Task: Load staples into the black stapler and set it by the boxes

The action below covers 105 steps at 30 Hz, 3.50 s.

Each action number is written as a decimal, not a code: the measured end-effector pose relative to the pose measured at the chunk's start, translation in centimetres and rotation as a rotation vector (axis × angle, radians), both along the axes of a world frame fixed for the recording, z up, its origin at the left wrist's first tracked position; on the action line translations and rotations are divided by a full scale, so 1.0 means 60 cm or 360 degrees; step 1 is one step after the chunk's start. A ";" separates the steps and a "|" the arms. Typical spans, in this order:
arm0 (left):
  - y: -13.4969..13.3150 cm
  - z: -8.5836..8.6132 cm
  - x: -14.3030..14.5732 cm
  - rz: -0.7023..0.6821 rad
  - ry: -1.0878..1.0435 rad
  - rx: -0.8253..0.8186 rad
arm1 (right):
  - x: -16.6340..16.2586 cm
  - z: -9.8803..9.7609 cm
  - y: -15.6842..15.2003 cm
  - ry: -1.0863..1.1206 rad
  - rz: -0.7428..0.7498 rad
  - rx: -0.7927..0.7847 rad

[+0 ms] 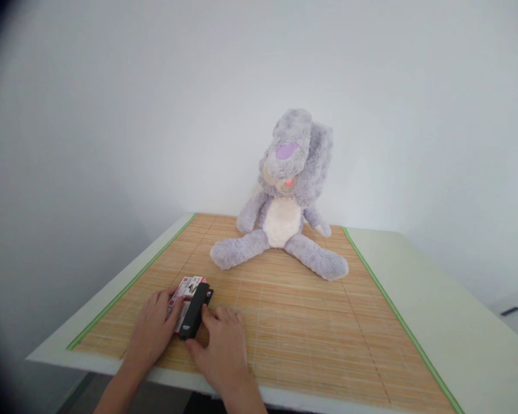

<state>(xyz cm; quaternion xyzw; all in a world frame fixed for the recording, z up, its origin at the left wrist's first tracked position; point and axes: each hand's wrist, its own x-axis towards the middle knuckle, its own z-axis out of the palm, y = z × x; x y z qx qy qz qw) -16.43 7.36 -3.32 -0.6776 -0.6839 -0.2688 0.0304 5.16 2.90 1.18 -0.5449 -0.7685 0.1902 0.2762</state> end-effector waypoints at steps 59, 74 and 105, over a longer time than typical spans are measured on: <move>-0.053 0.017 0.311 -0.0449 0.0141 -0.0129 | 0.261 -0.045 -0.020 -0.0666 -0.0627 0.0011; -0.050 0.018 0.310 -0.0456 0.0110 -0.0182 | 0.262 -0.045 -0.019 -0.0672 -0.0631 -0.0005; -0.052 0.022 0.309 -0.0462 0.0086 -0.0166 | 0.264 -0.046 -0.019 -0.0670 -0.0628 0.0001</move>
